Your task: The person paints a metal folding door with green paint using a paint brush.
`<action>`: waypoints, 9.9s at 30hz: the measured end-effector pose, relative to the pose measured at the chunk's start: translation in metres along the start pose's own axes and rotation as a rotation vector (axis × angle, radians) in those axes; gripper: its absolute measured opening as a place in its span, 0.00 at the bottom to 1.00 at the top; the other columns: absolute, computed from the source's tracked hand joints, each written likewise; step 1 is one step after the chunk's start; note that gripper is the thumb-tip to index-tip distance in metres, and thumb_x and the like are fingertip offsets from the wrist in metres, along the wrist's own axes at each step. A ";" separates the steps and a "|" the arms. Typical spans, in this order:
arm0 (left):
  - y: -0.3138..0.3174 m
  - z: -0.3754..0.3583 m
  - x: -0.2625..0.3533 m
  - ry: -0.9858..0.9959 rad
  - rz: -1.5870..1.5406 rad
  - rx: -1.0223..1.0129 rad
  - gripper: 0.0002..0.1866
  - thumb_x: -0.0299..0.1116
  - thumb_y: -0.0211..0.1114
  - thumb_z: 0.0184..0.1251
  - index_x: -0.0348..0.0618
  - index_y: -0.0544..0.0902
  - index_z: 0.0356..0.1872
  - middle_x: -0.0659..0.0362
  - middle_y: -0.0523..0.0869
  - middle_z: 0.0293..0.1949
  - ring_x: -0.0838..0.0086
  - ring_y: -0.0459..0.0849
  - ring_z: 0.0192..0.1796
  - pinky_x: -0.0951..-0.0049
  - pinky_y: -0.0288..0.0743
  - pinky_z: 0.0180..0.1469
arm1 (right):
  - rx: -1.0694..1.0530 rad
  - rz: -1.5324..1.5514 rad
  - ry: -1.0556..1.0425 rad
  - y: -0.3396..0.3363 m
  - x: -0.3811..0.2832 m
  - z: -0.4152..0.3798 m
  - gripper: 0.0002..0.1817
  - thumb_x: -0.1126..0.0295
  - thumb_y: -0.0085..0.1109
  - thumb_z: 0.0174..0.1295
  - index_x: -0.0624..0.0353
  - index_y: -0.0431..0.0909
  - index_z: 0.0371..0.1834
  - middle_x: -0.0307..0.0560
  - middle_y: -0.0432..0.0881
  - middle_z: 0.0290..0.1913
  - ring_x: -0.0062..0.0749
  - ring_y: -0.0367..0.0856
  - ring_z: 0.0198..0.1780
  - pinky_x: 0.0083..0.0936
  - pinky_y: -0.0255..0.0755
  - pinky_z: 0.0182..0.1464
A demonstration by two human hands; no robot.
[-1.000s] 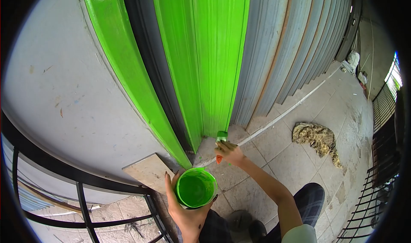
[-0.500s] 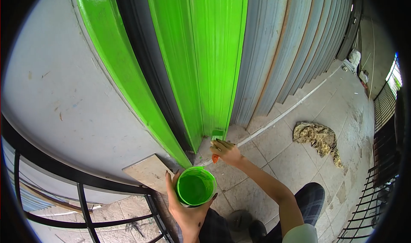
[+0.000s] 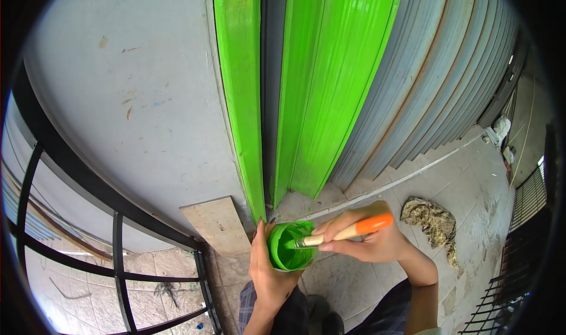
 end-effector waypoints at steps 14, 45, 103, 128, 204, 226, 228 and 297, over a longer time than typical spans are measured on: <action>-0.007 -0.002 0.029 0.197 0.000 0.011 0.53 0.23 0.79 0.38 0.29 0.59 0.69 0.42 0.77 0.58 0.54 0.78 0.60 0.61 0.71 0.63 | -0.238 -0.314 -0.121 0.056 0.000 -0.012 0.08 0.75 0.60 0.54 0.48 0.78 0.36 0.35 0.81 0.29 0.35 0.82 0.26 0.28 0.74 0.27; -0.013 0.000 -0.004 -0.097 0.076 0.082 0.58 0.26 0.83 0.30 0.29 0.58 0.69 0.43 0.78 0.56 0.49 0.78 0.56 0.59 0.71 0.59 | 0.664 1.068 0.547 0.035 0.098 -0.047 0.06 0.75 0.62 0.63 0.59 0.76 0.41 0.47 0.84 0.39 0.32 0.87 0.41 0.25 0.86 0.34; -0.035 -0.007 -0.011 -0.180 0.021 0.042 0.66 0.24 0.84 0.25 0.34 0.51 0.73 0.47 0.77 0.58 0.61 0.81 0.56 0.64 0.74 0.60 | 0.145 -1.201 -0.339 0.105 0.290 0.002 0.09 0.72 0.63 0.52 0.53 0.71 0.33 0.50 0.82 0.48 0.39 0.83 0.52 0.33 0.82 0.49; -0.030 -0.011 -0.018 -0.214 -0.021 0.011 0.66 0.24 0.84 0.25 0.34 0.52 0.72 0.46 0.76 0.58 0.61 0.80 0.56 0.64 0.75 0.60 | 0.395 -1.158 -0.414 0.049 0.212 0.040 0.08 0.73 0.64 0.53 0.54 0.73 0.32 0.48 0.83 0.48 0.38 0.85 0.49 0.34 0.83 0.47; -0.015 0.002 -0.018 -0.177 -0.112 0.094 0.62 0.21 0.82 0.29 0.34 0.54 0.72 0.47 0.79 0.54 0.63 0.81 0.54 0.65 0.74 0.59 | 0.892 1.069 0.705 0.130 0.284 -0.181 0.15 0.81 0.53 0.63 0.56 0.73 0.51 0.45 0.79 0.41 0.25 0.78 0.34 0.18 0.71 0.30; -0.020 -0.003 -0.018 -0.173 -0.087 0.062 0.63 0.24 0.83 0.27 0.35 0.54 0.73 0.49 0.80 0.53 0.63 0.81 0.54 0.65 0.74 0.60 | 1.032 0.658 0.907 0.167 0.385 -0.136 0.16 0.55 0.52 0.71 0.59 0.74 0.44 0.37 0.73 0.26 0.14 0.65 0.17 0.14 0.55 0.15; -0.019 -0.004 -0.020 -0.172 -0.088 0.059 0.64 0.24 0.83 0.26 0.35 0.54 0.73 0.49 0.80 0.53 0.63 0.81 0.54 0.65 0.74 0.60 | 1.072 0.704 0.820 0.171 0.400 -0.132 0.17 0.55 0.50 0.72 0.60 0.73 0.43 0.39 0.75 0.27 0.15 0.66 0.16 0.16 0.57 0.15; -0.026 -0.007 -0.014 -0.198 -0.029 0.063 0.66 0.29 0.84 0.22 0.35 0.56 0.73 0.49 0.78 0.54 0.63 0.79 0.55 0.64 0.71 0.62 | 1.341 0.258 0.742 0.153 0.417 -0.045 0.18 0.63 0.52 0.70 0.69 0.76 0.29 0.50 0.75 0.19 0.34 0.70 0.20 0.31 0.63 0.26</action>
Point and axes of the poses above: each hand's wrist, its own z-axis towards the middle knuckle, its own y-axis out of the palm, x = y × z, the point moved 7 cm from there along z, towards the middle knuckle
